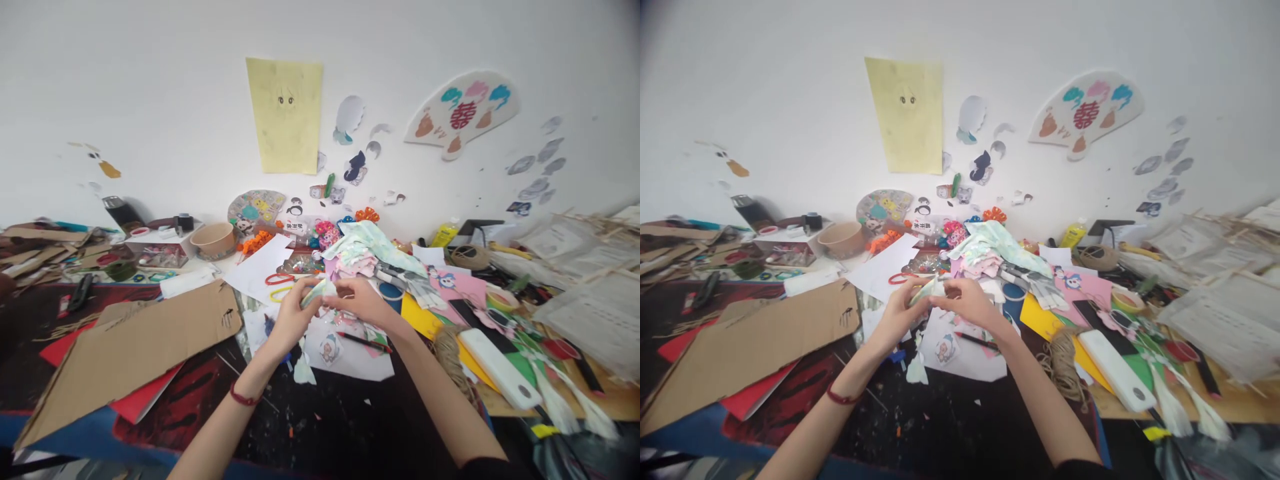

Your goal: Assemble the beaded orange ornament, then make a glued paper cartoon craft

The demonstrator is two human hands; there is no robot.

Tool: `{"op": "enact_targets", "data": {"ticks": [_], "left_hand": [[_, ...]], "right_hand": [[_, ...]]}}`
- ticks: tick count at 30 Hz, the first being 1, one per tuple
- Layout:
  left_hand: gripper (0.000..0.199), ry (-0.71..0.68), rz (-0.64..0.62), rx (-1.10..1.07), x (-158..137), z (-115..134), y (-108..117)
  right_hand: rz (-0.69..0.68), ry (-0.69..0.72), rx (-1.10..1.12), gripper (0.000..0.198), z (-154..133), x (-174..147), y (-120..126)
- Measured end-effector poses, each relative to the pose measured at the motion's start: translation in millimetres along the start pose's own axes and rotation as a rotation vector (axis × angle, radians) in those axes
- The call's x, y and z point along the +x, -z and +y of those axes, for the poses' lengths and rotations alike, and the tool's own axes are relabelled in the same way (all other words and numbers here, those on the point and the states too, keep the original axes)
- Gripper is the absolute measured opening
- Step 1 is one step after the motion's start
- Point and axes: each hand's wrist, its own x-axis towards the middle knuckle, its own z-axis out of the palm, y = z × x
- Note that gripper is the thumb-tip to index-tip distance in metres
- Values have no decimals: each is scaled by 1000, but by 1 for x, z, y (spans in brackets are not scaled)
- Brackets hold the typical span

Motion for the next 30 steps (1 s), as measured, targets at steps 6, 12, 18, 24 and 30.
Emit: {"op": "enact_targets", "data": {"ticks": [6,12,18,24,30], "left_hand": [[45,44,-84,6,-16,-13,-9],[42,50,-194,-76,-23,-17,-17],[28,44,-218,-88,-23,-24,-22],[19,-43,-51,-1,-24,-10,-26],[24,-561,125,557,-53,-16,-40]], "right_hand": [[111,-107,8,30,-5,-36,-1],[-86,17,-181,26,-11,-51,4],[-163,25,-118,21,-4,-62,16],[322,-135,-63,28,12,-79,11],[180,-215,856,49,11,-103,-29]]}}
